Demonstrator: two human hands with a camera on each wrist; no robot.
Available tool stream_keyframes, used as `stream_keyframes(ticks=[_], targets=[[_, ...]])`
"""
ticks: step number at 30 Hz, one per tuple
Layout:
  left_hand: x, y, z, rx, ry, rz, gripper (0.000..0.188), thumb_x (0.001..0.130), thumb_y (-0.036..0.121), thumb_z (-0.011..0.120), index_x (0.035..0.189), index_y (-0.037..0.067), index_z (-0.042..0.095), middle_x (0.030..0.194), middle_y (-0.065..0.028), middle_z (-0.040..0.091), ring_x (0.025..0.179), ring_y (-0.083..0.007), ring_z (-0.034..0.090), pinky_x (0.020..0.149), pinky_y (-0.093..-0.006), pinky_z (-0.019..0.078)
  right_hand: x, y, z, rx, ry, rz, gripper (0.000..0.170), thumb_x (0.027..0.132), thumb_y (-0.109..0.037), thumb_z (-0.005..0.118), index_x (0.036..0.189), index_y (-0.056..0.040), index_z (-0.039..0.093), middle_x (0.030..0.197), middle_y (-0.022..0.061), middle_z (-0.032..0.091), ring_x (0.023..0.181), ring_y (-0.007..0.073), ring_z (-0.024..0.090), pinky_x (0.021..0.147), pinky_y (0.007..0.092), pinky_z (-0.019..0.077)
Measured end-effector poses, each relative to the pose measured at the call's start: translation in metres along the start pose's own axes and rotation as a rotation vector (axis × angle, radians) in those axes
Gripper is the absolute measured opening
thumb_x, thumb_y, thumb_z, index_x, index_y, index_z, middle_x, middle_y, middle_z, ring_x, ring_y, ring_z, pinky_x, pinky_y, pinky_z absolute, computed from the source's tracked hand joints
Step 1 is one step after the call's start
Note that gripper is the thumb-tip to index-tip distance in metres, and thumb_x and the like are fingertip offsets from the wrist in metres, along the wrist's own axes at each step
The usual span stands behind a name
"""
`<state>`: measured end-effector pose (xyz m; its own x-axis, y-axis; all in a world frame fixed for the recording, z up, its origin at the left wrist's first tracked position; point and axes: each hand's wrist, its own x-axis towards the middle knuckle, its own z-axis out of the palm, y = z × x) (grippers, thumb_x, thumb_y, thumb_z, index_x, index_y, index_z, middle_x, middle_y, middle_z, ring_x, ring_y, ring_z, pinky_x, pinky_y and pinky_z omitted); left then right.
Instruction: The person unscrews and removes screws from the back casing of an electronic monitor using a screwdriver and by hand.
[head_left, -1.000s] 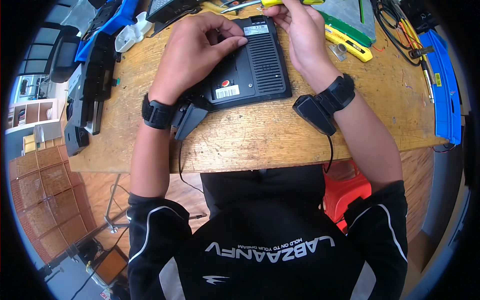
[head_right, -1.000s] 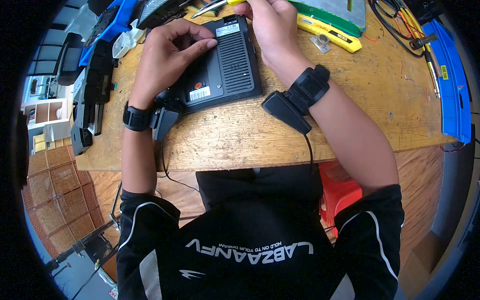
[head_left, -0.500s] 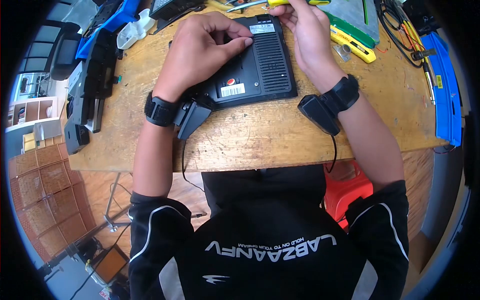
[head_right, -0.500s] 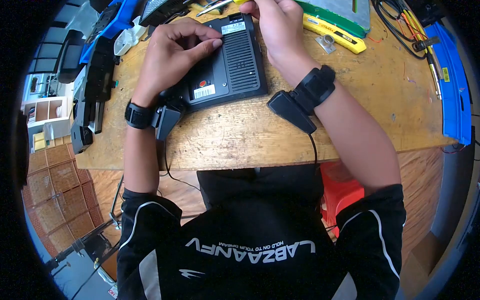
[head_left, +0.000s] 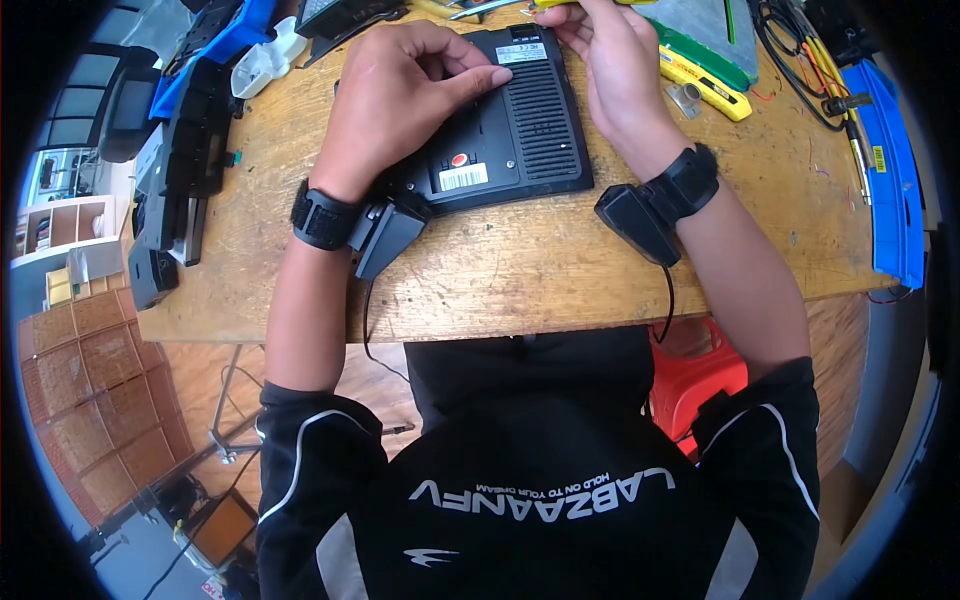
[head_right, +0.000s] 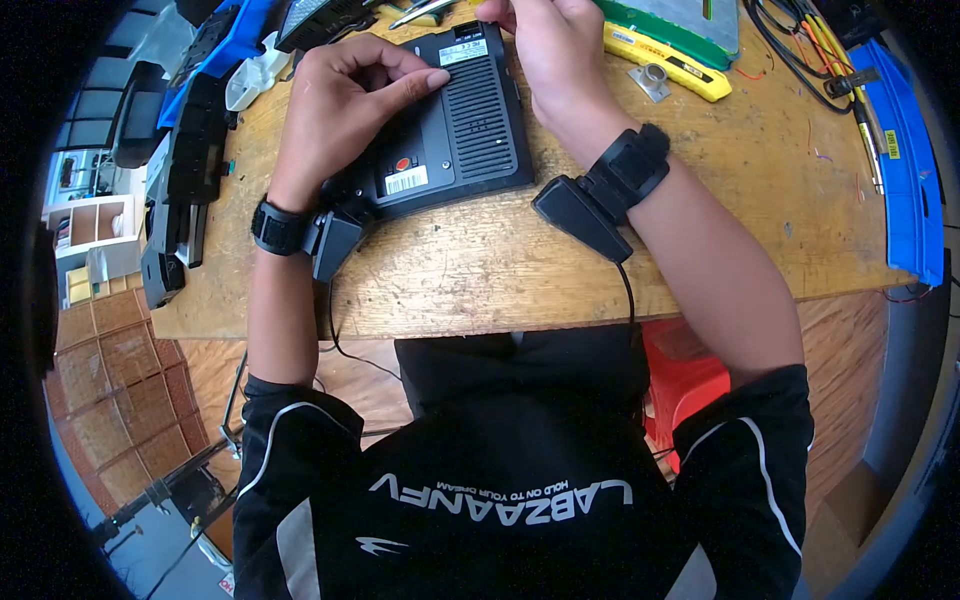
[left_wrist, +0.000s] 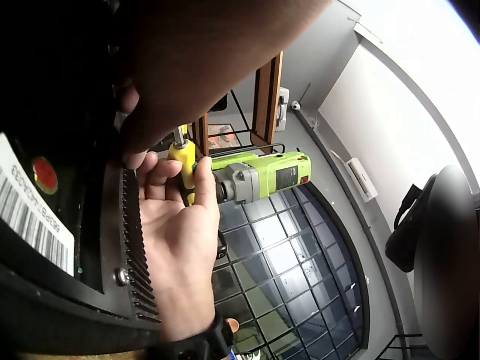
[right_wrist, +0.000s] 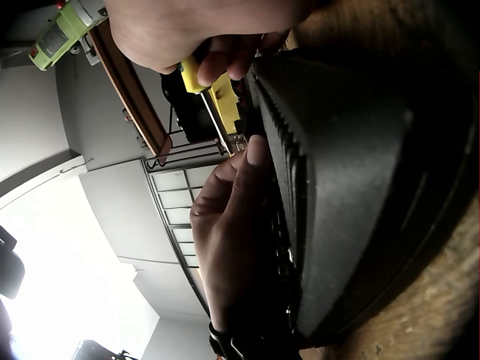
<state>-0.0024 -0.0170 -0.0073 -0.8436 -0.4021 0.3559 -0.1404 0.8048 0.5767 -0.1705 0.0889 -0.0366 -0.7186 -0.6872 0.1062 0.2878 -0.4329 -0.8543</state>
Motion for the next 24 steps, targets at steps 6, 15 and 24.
stream_keyframes(ticks=[6, 15, 24], targets=[[0.002, 0.008, -0.004, 0.018, 0.004, 0.0, 0.023, 0.083, 0.022, 0.087, 0.091, 0.002, 0.079, 0.073, -0.0022, 0.071, 0.062, -0.0068, 0.058, 0.058, -0.0235, 0.0465, 0.002, 0.001, -0.002, -0.044, -0.001, 0.025, 0.028, 0.104, -0.029, 0.064, 0.092, -0.0037, 0.069, 0.083, 0.0026, 0.067, 0.075, 0.0113, 0.061, 0.071, 0.0257, 0.0479], [0.001, -0.002, -0.003, -0.012, -0.009, 0.027, 0.02, 0.084, 0.02, 0.085, 0.094, 0.003, 0.08, 0.074, -0.0015, 0.07, 0.06, -0.0064, 0.053, 0.056, -0.0239, 0.0435, 0.0, 0.001, -0.001, -0.015, -0.011, 0.007, 0.03, 0.104, -0.03, 0.064, 0.091, -0.0035, 0.07, 0.081, 0.0022, 0.068, 0.074, 0.011, 0.061, 0.07, 0.0252, 0.0471], [0.0, 0.006, -0.005, -0.06, 0.004, -0.037, 0.02, 0.083, 0.019, 0.084, 0.095, 0.003, 0.08, 0.07, -0.0035, 0.069, 0.059, -0.0068, 0.053, 0.056, -0.0251, 0.0444, 0.003, 0.004, -0.003, -0.02, -0.006, 0.001, 0.031, 0.104, -0.031, 0.064, 0.091, -0.004, 0.07, 0.08, 0.0019, 0.067, 0.074, 0.0106, 0.061, 0.07, 0.0253, 0.047]])
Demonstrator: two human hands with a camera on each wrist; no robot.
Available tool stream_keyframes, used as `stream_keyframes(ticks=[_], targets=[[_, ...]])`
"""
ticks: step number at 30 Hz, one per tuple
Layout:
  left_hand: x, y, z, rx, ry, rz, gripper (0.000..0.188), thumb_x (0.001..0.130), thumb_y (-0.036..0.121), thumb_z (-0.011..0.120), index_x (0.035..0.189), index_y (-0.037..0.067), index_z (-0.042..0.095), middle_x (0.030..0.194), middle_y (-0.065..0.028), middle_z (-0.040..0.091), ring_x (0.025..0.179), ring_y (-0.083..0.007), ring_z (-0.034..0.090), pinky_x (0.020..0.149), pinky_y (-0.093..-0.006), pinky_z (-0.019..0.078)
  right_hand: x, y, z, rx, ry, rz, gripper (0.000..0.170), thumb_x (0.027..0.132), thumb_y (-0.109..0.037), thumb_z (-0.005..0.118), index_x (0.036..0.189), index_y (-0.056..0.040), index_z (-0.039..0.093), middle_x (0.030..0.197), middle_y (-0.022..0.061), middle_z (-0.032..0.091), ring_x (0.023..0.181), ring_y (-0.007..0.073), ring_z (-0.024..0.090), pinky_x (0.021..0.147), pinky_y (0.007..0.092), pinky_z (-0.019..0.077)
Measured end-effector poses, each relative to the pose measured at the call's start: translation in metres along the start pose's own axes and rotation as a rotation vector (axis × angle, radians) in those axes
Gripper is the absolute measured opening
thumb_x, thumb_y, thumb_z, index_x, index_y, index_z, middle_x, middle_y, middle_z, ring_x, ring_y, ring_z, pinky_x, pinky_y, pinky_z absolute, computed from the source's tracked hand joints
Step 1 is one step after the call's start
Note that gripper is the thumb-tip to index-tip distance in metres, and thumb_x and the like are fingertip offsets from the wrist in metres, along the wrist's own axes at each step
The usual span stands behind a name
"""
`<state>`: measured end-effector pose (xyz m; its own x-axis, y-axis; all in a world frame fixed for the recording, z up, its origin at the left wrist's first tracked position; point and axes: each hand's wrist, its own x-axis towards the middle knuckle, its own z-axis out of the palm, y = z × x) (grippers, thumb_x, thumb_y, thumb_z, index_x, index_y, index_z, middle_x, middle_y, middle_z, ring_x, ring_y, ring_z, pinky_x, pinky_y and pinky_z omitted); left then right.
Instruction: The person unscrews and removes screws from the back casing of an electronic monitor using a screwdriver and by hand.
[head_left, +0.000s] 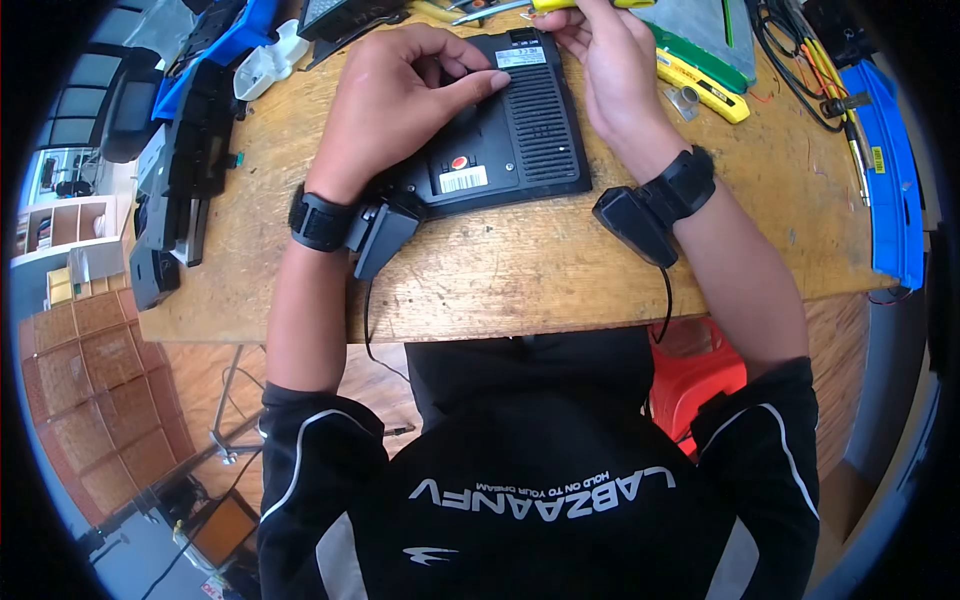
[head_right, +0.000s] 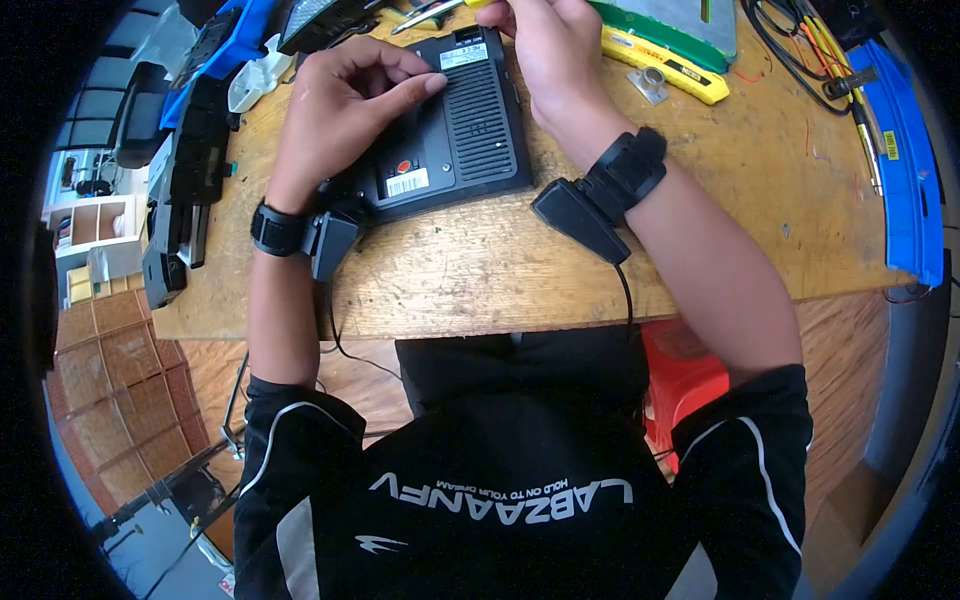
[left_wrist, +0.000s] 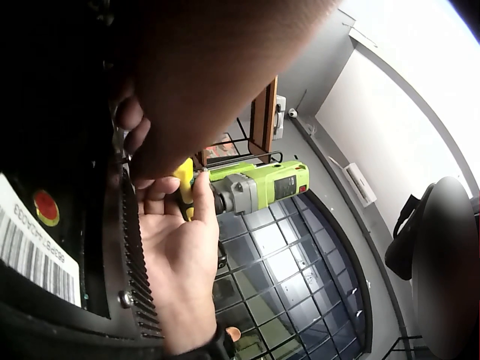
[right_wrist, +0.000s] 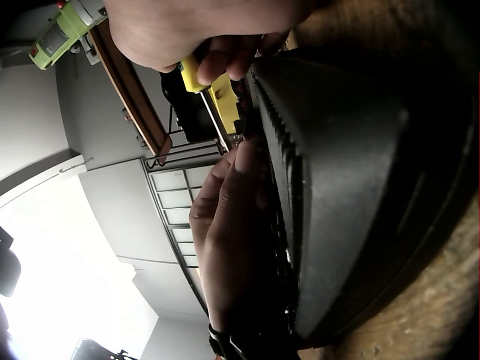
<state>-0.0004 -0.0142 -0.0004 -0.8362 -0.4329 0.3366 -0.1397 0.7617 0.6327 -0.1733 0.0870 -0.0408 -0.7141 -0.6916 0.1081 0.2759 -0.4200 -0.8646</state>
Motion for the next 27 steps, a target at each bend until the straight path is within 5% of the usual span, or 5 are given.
stream_keyframes(ticks=[10, 14, 16, 21, 27], targets=[[0.0, -0.007, -0.001, 0.088, -0.051, 0.106, 0.018, 0.085, 0.015, 0.08, 0.099, 0.004, 0.08, 0.07, -0.0032, 0.068, 0.056, -0.009, 0.051, 0.056, -0.0261, 0.0442, 0.003, 0.001, -0.003, 0.002, 0.032, -0.005, 0.033, 0.105, -0.033, 0.06, 0.089, -0.0058, 0.068, 0.079, 0.0023, 0.067, 0.074, 0.0106, 0.062, 0.068, 0.0253, 0.0471], [0.0, -0.018, -0.002, -0.058, 0.011, 0.016, 0.02, 0.085, 0.017, 0.081, 0.1, 0.004, 0.08, 0.069, -0.0025, 0.067, 0.059, -0.0073, 0.054, 0.057, -0.0253, 0.0455, 0.001, 0.004, -0.001, -0.034, 0.078, -0.112, 0.032, 0.108, -0.032, 0.055, 0.091, -0.006, 0.062, 0.079, 0.002, 0.062, 0.07, 0.0094, 0.058, 0.063, 0.0235, 0.0459], [0.002, -0.02, -0.001, -0.207, 0.04, -0.085, 0.023, 0.095, 0.007, 0.069, 0.116, 0.005, 0.077, 0.094, 0.0024, 0.073, 0.077, -0.0025, 0.058, 0.069, -0.0192, 0.0459, -0.005, -0.002, 0.003, -0.036, 0.055, -0.189, 0.031, 0.109, -0.032, 0.053, 0.093, -0.0058, 0.06, 0.079, 0.0018, 0.061, 0.069, 0.0088, 0.056, 0.063, 0.0228, 0.0453], [0.002, -0.014, -0.003, -0.192, 0.034, 0.056, 0.022, 0.099, 0.008, 0.066, 0.118, 0.004, 0.076, 0.105, -0.0026, 0.074, 0.091, -0.0067, 0.064, 0.08, -0.0215, 0.0498, -0.014, -0.002, 0.007, -0.252, -0.191, -0.497, 0.033, 0.112, -0.031, 0.046, 0.096, -0.0035, 0.055, 0.08, 0.0013, 0.057, 0.067, 0.007, 0.051, 0.063, 0.0222, 0.0444], [0.004, -0.01, -0.003, -0.153, -0.016, 0.188, 0.021, 0.098, 0.009, 0.069, 0.117, 0.003, 0.076, 0.111, -0.0065, 0.074, 0.1, -0.0128, 0.067, 0.088, -0.0255, 0.0518, -0.023, -0.017, 0.013, -0.33, -0.229, -0.419, 0.03, 0.11, -0.027, 0.052, 0.094, -0.0019, 0.056, 0.078, 0.001, 0.058, 0.068, 0.0065, 0.051, 0.063, 0.0226, 0.0426]])
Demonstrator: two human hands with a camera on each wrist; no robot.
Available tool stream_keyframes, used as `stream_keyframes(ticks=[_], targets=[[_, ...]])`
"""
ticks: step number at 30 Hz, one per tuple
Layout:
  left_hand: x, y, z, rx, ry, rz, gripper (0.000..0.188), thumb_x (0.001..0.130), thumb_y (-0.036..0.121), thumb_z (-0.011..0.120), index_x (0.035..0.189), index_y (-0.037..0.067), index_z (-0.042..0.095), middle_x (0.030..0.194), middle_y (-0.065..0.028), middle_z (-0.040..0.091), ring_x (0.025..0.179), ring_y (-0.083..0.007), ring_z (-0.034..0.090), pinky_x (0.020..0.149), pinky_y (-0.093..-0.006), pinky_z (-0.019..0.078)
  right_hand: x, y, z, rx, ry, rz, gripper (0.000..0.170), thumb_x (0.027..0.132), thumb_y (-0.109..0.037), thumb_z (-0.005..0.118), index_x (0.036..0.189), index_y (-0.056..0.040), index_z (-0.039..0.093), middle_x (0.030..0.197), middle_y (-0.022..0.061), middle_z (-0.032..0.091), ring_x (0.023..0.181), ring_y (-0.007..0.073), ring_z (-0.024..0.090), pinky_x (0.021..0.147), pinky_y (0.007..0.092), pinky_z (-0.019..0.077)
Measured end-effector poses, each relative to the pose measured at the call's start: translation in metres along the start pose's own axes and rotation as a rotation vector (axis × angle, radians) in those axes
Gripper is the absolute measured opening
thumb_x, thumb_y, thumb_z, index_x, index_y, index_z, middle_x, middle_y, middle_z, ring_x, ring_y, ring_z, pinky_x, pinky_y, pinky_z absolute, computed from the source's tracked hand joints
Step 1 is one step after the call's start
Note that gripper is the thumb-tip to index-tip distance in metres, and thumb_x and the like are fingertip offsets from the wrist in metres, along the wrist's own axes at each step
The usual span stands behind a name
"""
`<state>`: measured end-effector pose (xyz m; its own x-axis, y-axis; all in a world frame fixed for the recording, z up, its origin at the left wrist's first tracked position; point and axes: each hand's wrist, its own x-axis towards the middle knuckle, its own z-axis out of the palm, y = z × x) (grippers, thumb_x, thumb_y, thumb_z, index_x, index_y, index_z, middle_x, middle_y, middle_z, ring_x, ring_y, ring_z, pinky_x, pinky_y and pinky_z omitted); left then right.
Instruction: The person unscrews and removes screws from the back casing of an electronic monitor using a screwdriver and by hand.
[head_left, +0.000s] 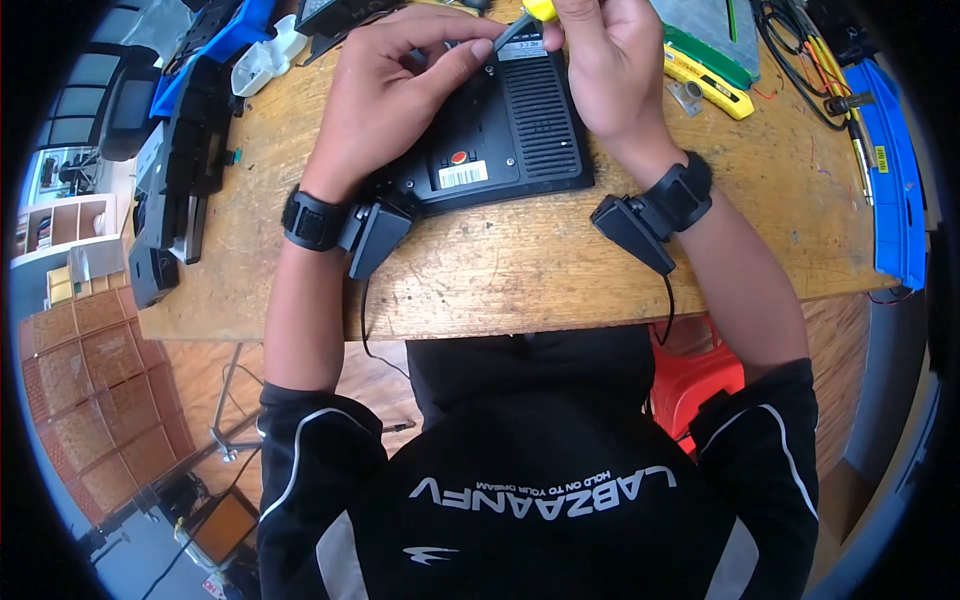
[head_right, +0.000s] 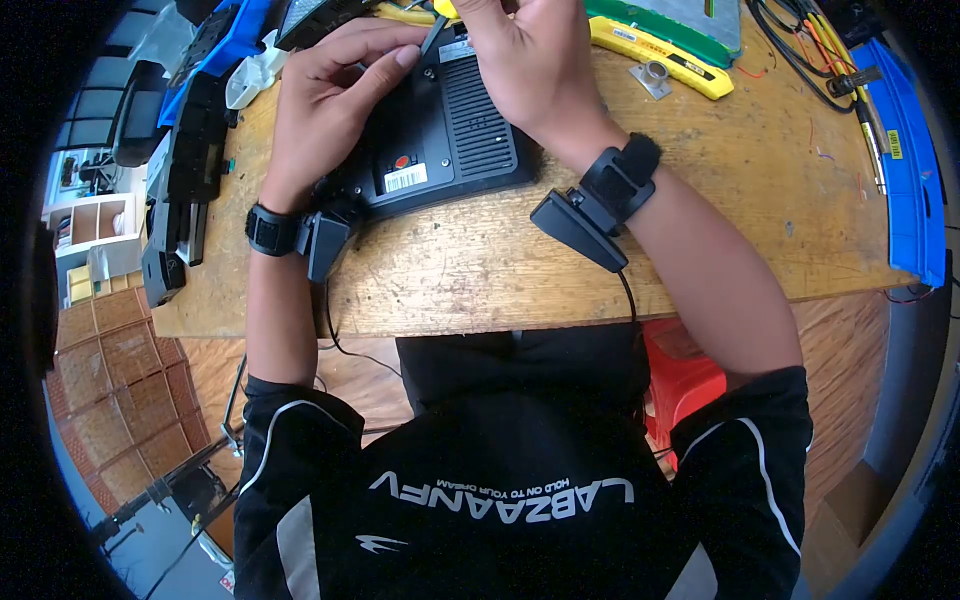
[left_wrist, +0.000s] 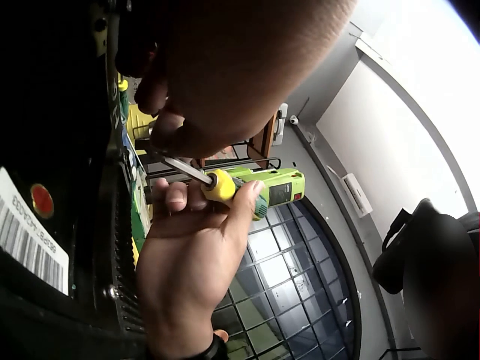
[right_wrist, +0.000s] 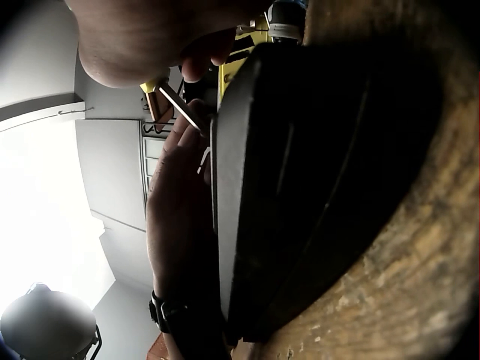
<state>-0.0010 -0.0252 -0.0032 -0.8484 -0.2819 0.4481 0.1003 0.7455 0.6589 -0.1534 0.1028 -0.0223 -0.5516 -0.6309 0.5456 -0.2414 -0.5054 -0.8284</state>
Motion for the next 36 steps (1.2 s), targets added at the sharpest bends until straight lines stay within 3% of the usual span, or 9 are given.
stream_keyframes(ticks=[8, 11, 14, 20, 22, 25, 31, 35, 36], targets=[[-0.002, 0.006, 0.003, 0.031, 0.005, -0.054, 0.019, 0.095, 0.01, 0.074, 0.112, 0.001, 0.077, 0.103, -0.0077, 0.075, 0.092, -0.0133, 0.069, 0.085, -0.0259, 0.0529, 0.005, 0.006, 0.008, 0.11, -0.005, -0.153, 0.029, 0.102, -0.022, 0.068, 0.114, 0.0042, 0.061, 0.098, 0.0051, 0.067, 0.083, 0.0085, 0.061, 0.073, 0.0218, 0.05], [-0.003, 0.006, 0.004, 0.024, 0.012, -0.052, 0.02, 0.094, 0.01, 0.074, 0.112, 0.001, 0.077, 0.103, -0.008, 0.076, 0.092, -0.0129, 0.069, 0.084, -0.0255, 0.0531, 0.003, 0.007, 0.002, 0.09, -0.05, -0.108, 0.03, 0.099, -0.017, 0.071, 0.118, 0.0045, 0.061, 0.101, 0.0062, 0.069, 0.087, 0.0091, 0.063, 0.076, 0.0221, 0.0518], [-0.003, 0.006, 0.002, 0.023, 0.006, -0.105, 0.02, 0.094, 0.01, 0.075, 0.112, 0.001, 0.077, 0.103, -0.0079, 0.076, 0.091, -0.0129, 0.069, 0.083, -0.0257, 0.0534, 0.002, 0.006, 0.005, 0.16, -0.055, -0.104, 0.03, 0.098, -0.015, 0.073, 0.117, 0.0042, 0.062, 0.101, 0.006, 0.069, 0.087, 0.0086, 0.063, 0.075, 0.0221, 0.0518], [-0.004, 0.006, 0.005, 0.042, 0.065, 0.011, 0.019, 0.094, 0.011, 0.076, 0.109, 0.001, 0.077, 0.092, -0.0045, 0.075, 0.082, -0.0087, 0.066, 0.075, -0.0236, 0.0518, 0.001, 0.0, 0.004, 0.158, -0.097, -0.039, 0.033, 0.095, -0.01, 0.075, 0.12, 0.0062, 0.062, 0.098, 0.0045, 0.067, 0.084, 0.0071, 0.062, 0.074, 0.0204, 0.0512], [-0.005, 0.007, 0.004, 0.076, 0.051, -0.2, 0.019, 0.092, 0.014, 0.079, 0.106, 0.001, 0.077, 0.083, -0.0012, 0.073, 0.075, -0.0046, 0.061, 0.067, -0.0214, 0.0488, 0.002, 0.001, 0.003, 0.112, -0.126, -0.024, 0.035, 0.094, -0.008, 0.076, 0.122, 0.0071, 0.062, 0.097, 0.004, 0.066, 0.084, 0.0073, 0.061, 0.074, 0.0207, 0.051], [-0.007, 0.003, 0.0, 0.14, 0.062, -0.181, 0.02, 0.091, 0.016, 0.08, 0.104, 0.001, 0.077, 0.078, 0.0018, 0.07, 0.07, -0.0021, 0.057, 0.062, -0.0207, 0.0458, 0.001, 0.002, 0.004, 0.002, -0.187, -0.055, 0.041, 0.09, -0.005, 0.077, 0.126, 0.0084, 0.062, 0.094, 0.0034, 0.065, 0.085, 0.0079, 0.06, 0.075, 0.0216, 0.0505], [-0.005, 0.001, 0.007, 0.102, 0.135, -0.083, 0.021, 0.092, 0.016, 0.08, 0.104, 0.0, 0.076, 0.077, 0.0021, 0.07, 0.07, -0.0028, 0.058, 0.064, -0.0214, 0.0477, 0.0, 0.006, 0.006, -0.034, -0.171, -0.088, 0.042, 0.087, -0.004, 0.08, 0.123, 0.0082, 0.064, 0.098, 0.0049, 0.065, 0.091, 0.0099, 0.06, 0.08, 0.0234, 0.0502], [-0.002, 0.008, 0.005, 0.141, 0.111, -0.118, 0.021, 0.091, 0.016, 0.08, 0.104, 0.0, 0.075, 0.08, 0.002, 0.07, 0.073, -0.0032, 0.06, 0.067, -0.021, 0.0495, 0.005, 0.009, 0.004, -0.048, -0.186, -0.169, 0.034, 0.091, -0.008, 0.076, 0.119, 0.0073, 0.064, 0.104, 0.0071, 0.066, 0.094, 0.0121, 0.062, 0.083, 0.0247, 0.0517], [0.002, 0.012, 0.007, -0.077, 0.133, -0.183, 0.023, 0.091, 0.006, 0.077, 0.111, -0.001, 0.068, 0.091, -0.0016, 0.072, 0.078, -0.0037, 0.063, 0.067, -0.0184, 0.0494, 0.006, 0.008, 0.001, -0.155, -0.216, -0.22, 0.032, 0.093, -0.009, 0.074, 0.119, 0.007, 0.063, 0.105, 0.0078, 0.067, 0.094, 0.0129, 0.063, 0.083, 0.0254, 0.0525]])
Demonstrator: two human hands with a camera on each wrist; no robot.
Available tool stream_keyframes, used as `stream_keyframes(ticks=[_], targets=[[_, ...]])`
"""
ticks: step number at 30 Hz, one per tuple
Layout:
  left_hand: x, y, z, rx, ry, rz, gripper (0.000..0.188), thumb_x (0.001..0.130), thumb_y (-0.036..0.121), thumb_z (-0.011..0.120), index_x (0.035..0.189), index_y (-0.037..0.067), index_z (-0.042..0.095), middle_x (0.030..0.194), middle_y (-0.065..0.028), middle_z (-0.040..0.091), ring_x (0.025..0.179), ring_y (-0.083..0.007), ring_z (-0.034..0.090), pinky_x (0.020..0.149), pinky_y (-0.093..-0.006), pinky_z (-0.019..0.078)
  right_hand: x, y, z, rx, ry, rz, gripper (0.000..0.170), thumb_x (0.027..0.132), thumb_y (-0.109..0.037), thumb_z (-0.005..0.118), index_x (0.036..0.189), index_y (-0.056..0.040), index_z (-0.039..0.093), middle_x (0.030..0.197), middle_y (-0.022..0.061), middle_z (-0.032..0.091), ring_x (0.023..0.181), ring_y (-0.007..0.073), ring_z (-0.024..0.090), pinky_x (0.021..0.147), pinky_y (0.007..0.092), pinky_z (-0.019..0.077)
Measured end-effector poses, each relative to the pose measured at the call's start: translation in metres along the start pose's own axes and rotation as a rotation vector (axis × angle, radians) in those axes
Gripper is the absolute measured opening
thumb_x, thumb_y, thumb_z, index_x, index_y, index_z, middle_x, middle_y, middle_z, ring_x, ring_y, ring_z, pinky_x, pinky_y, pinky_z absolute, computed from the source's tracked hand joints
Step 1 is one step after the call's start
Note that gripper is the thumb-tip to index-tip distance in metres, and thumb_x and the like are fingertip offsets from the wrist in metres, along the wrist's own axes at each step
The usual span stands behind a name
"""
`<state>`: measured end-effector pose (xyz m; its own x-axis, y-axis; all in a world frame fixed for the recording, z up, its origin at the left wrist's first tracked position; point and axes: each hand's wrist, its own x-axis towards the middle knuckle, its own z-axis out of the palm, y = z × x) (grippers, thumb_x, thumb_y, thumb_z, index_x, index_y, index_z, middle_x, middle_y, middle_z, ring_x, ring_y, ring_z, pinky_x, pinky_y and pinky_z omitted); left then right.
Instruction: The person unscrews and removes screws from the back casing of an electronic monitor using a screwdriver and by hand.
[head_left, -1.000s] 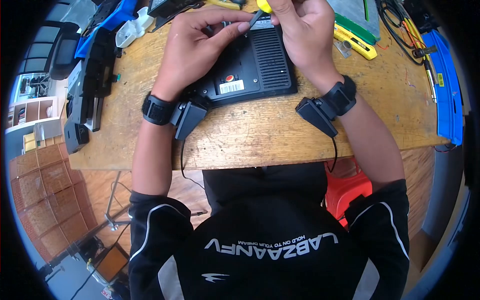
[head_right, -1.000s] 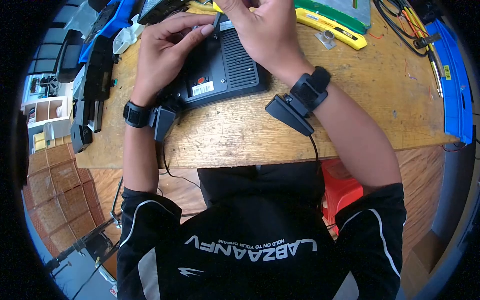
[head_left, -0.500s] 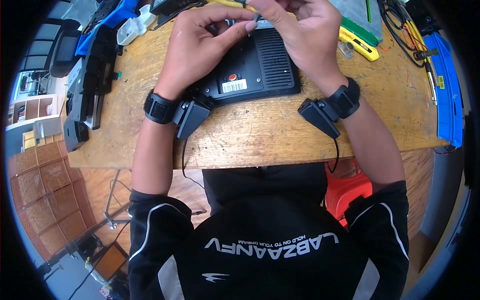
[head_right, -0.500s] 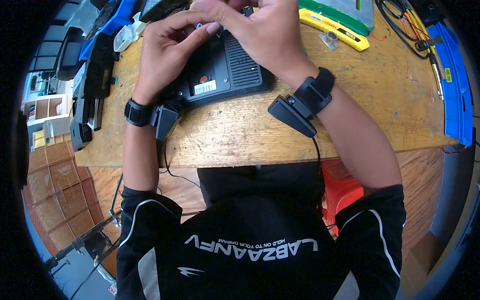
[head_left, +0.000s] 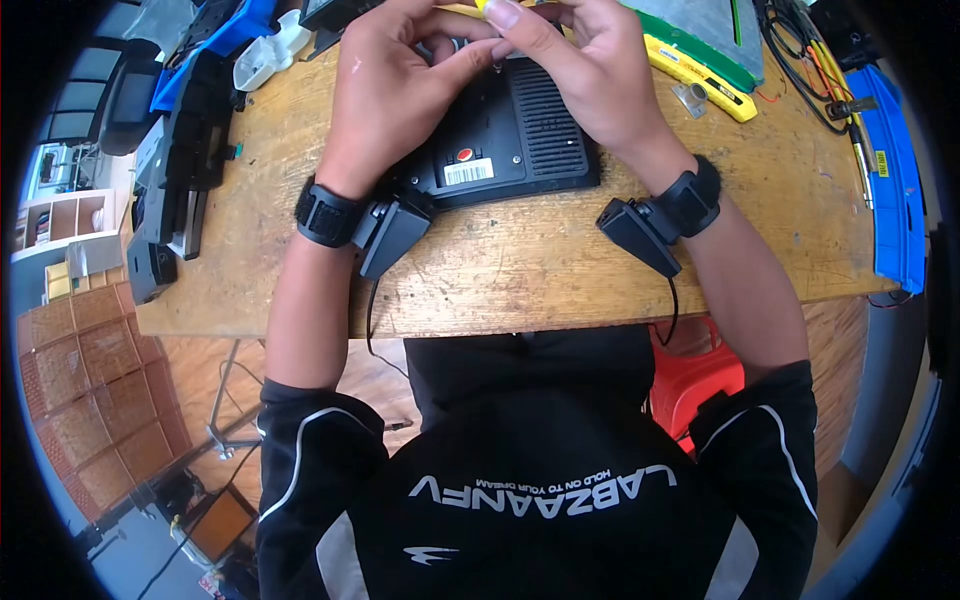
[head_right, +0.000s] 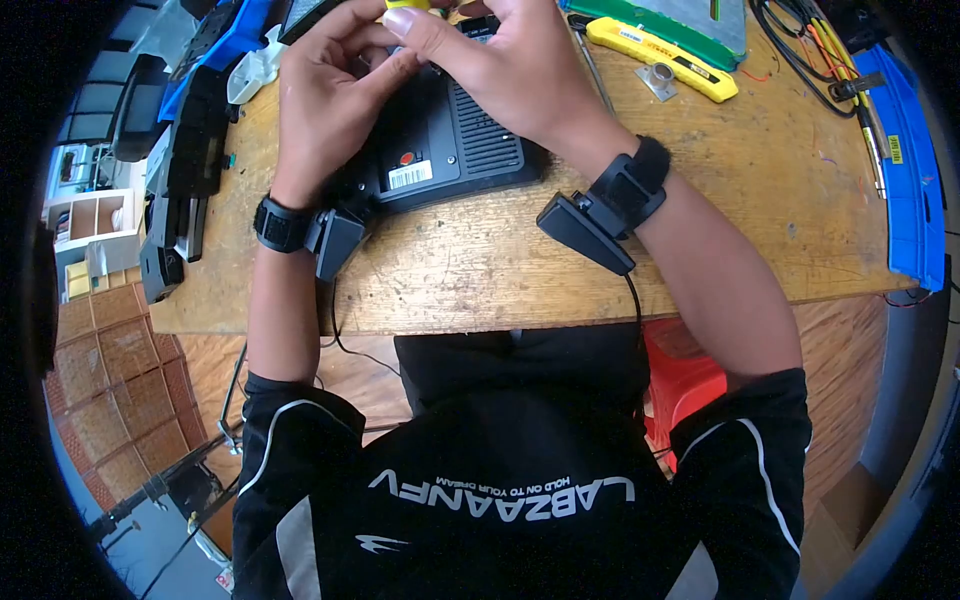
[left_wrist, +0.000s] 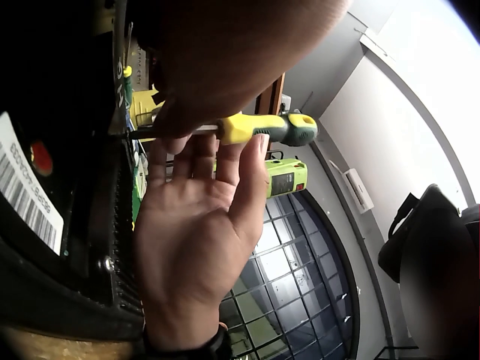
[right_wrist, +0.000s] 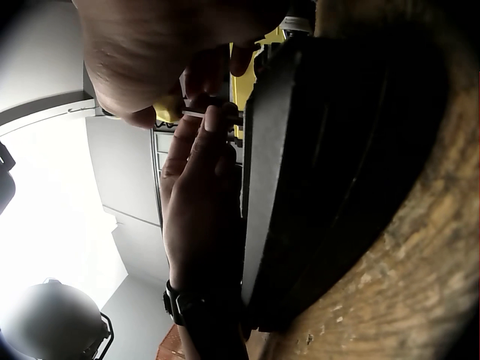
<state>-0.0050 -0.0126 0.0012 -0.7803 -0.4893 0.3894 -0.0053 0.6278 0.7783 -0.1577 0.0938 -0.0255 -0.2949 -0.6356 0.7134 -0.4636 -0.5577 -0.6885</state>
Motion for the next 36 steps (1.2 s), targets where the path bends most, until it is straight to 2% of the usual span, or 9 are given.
stream_keyframes(ticks=[1, 3, 6, 16, 19, 21, 26, 31, 36], targets=[[0.001, 0.002, 0.003, -0.215, 0.004, -0.081, 0.031, 0.09, -0.003, 0.075, 0.119, -0.001, 0.062, 0.102, -0.0051, 0.073, 0.082, -0.0043, 0.065, 0.067, -0.0158, 0.0492, 0.001, 0.0, -0.002, -0.002, 0.0, 0.001, 0.032, 0.093, -0.009, 0.074, 0.119, 0.007, 0.063, 0.105, 0.0078, 0.067, 0.094, 0.0129, 0.063, 0.083, 0.0254, 0.0525], [0.001, 0.002, 0.007, -0.291, 0.014, -0.088, 0.031, 0.09, -0.004, 0.075, 0.118, -0.001, 0.061, 0.101, -0.0056, 0.073, 0.083, -0.0048, 0.065, 0.068, -0.0163, 0.0498, 0.002, -0.001, -0.002, 0.257, -0.014, 0.224, 0.032, 0.096, -0.011, 0.071, 0.122, 0.0064, 0.062, 0.106, 0.0084, 0.067, 0.093, 0.0131, 0.065, 0.081, 0.0245, 0.0533], [0.0, 0.002, 0.009, -0.386, 0.02, -0.089, 0.03, 0.09, -0.006, 0.074, 0.116, -0.001, 0.061, 0.099, -0.0054, 0.073, 0.081, -0.0045, 0.065, 0.067, -0.0162, 0.0494, 0.0, 0.001, 0.003, 0.426, 0.047, 0.286, 0.031, 0.096, -0.011, 0.072, 0.119, 0.005, 0.061, 0.103, 0.0074, 0.067, 0.092, 0.0117, 0.065, 0.078, 0.0231, 0.0537], [0.0, 0.01, 0.004, -0.12, 0.065, -0.118, 0.03, 0.088, -0.006, 0.075, 0.114, -0.001, 0.062, 0.095, -0.0022, 0.071, 0.074, 0.0, 0.058, 0.062, -0.0138, 0.0432, 0.0, -0.001, -0.003, 0.116, 0.025, 0.181, 0.031, 0.092, -0.013, 0.078, 0.114, 0.0022, 0.061, 0.101, 0.0045, 0.066, 0.091, 0.0091, 0.063, 0.079, 0.0227, 0.0529], [0.0, 0.014, 0.005, -0.21, 0.062, -0.112, 0.031, 0.088, -0.006, 0.074, 0.116, -0.001, 0.062, 0.095, -0.0026, 0.071, 0.075, -0.0004, 0.058, 0.063, -0.0134, 0.0436, 0.002, -0.011, 0.002, 0.226, 0.054, 0.217, 0.032, 0.095, -0.013, 0.074, 0.118, 0.0042, 0.061, 0.103, 0.0055, 0.067, 0.091, 0.0095, 0.064, 0.08, 0.0231, 0.0528], [-0.001, 0.011, 0.009, -0.286, 0.078, -0.094, 0.032, 0.088, -0.007, 0.074, 0.117, -0.001, 0.062, 0.096, -0.0028, 0.071, 0.075, -0.0004, 0.058, 0.063, -0.0133, 0.0436, 0.005, -0.014, 0.001, 0.562, -0.009, 0.299, 0.031, 0.098, -0.013, 0.07, 0.121, 0.006, 0.061, 0.105, 0.0064, 0.068, 0.092, 0.0094, 0.064, 0.079, 0.022, 0.0527], [-0.003, 0.02, 0.006, -0.406, 0.064, -0.151, 0.036, 0.087, -0.005, 0.076, 0.12, -0.003, 0.061, 0.095, -0.0021, 0.072, 0.073, 0.0, 0.056, 0.061, -0.0133, 0.042, 0.001, -0.004, 0.001, 0.452, -0.022, 0.335, 0.027, 0.1, -0.011, 0.067, 0.119, 0.0064, 0.062, 0.105, 0.0067, 0.068, 0.092, 0.0088, 0.064, 0.077, 0.0201, 0.0528], [-0.002, 0.013, -0.001, 0.077, -0.026, -0.141, 0.014, 0.087, 0.005, 0.08, 0.098, -0.002, 0.073, 0.084, 0.0007, 0.071, 0.064, -0.0002, 0.05, 0.056, -0.017, 0.0395, -0.001, -0.015, 0.0, 0.149, 0.035, 0.22, 0.028, 0.098, -0.012, 0.071, 0.118, 0.0061, 0.062, 0.103, 0.0076, 0.068, 0.091, 0.0091, 0.064, 0.077, 0.0208, 0.0537], [-0.002, 0.011, 0.007, 0.035, 0.014, -0.056, 0.01, 0.092, 0.007, 0.075, 0.093, -0.002, 0.074, 0.081, 0.001, 0.068, 0.064, -0.002, 0.05, 0.056, -0.0198, 0.0404, 0.001, -0.006, 0.001, 0.2, 0.04, 0.154, 0.031, 0.098, -0.013, 0.07, 0.121, 0.0072, 0.062, 0.105, 0.0082, 0.069, 0.091, 0.0095, 0.064, 0.076, 0.0224, 0.0535]])
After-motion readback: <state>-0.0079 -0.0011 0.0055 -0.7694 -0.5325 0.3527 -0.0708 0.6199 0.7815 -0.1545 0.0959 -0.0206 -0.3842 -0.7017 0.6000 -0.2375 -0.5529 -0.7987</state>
